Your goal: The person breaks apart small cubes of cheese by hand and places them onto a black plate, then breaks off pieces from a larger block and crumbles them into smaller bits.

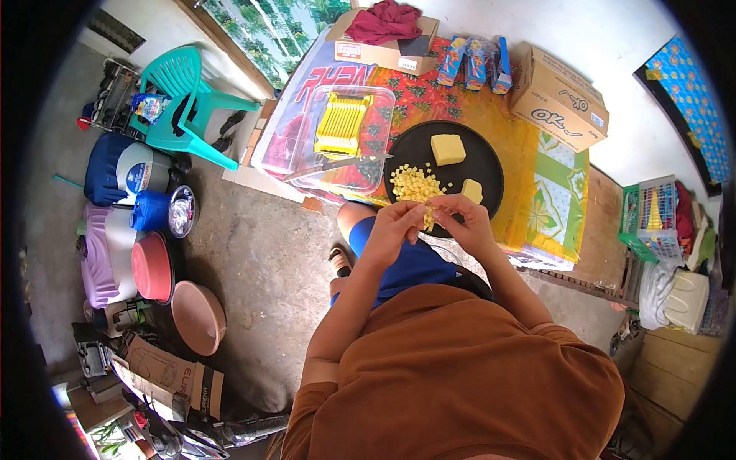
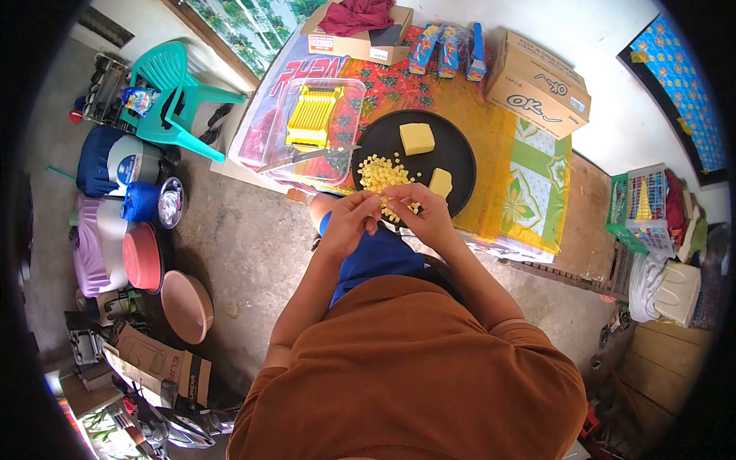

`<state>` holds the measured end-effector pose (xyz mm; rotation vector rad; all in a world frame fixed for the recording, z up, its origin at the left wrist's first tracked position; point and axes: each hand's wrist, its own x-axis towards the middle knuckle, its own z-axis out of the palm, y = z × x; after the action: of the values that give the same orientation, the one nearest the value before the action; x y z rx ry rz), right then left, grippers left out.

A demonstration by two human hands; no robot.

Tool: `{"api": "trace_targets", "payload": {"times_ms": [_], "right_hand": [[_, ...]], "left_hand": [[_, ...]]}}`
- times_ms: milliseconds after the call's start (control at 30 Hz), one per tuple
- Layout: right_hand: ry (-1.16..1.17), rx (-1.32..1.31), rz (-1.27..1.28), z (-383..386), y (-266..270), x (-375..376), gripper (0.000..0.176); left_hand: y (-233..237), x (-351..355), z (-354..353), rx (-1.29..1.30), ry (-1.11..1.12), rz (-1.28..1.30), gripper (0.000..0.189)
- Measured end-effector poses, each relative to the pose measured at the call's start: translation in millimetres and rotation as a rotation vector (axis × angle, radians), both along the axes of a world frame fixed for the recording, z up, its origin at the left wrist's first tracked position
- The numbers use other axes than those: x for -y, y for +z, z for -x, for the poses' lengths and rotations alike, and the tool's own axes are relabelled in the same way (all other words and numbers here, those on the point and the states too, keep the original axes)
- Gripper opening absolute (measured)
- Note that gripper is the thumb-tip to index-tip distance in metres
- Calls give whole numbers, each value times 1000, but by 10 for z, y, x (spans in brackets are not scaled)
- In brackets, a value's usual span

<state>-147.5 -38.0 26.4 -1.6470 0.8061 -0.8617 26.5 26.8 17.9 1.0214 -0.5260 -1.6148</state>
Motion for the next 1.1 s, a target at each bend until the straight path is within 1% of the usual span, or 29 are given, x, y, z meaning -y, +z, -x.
{"api": "trace_targets", "payload": {"times_ms": [33,133,233,333,433,533,633,733,833,933,1033,1100], "right_hand": [[-3,6,9,-6,11,-5,20],[3,13,77,-19,29,-9,20],[15,-16,86,-21,88,-8,20],[26,-7,88,-26,120,-13,20],[22,-29,201,-19,169,-5,22],[78,-111,329,-25,248,7,23],[96,-56,268,-13,169,24,24],[89,-33,249,-8,173,27,24],[84,-35,234,-11,178,20,24],[78,-48,237,-6,197,15,23],[92,-53,209,4,154,8,24],[92,-68,251,16,127,11,23]], "left_hand": [[-2,2,3,8,-11,-3,19],[-13,9,-4,-76,-67,-31,17],[-42,3,12,-235,-46,-22,14],[-21,5,55,-339,-8,-32,15],[-20,6,52,-354,-14,-28,14],[-18,3,33,-327,-25,-30,14],[-19,-10,36,-340,-38,-30,14],[28,-24,46,-438,-17,-27,15],[31,-15,35,-376,-28,-50,15],[31,-2,46,-269,-39,-19,15],[-18,3,37,-240,-53,-2,15],[-19,4,45,-230,-57,-17,16]]}}
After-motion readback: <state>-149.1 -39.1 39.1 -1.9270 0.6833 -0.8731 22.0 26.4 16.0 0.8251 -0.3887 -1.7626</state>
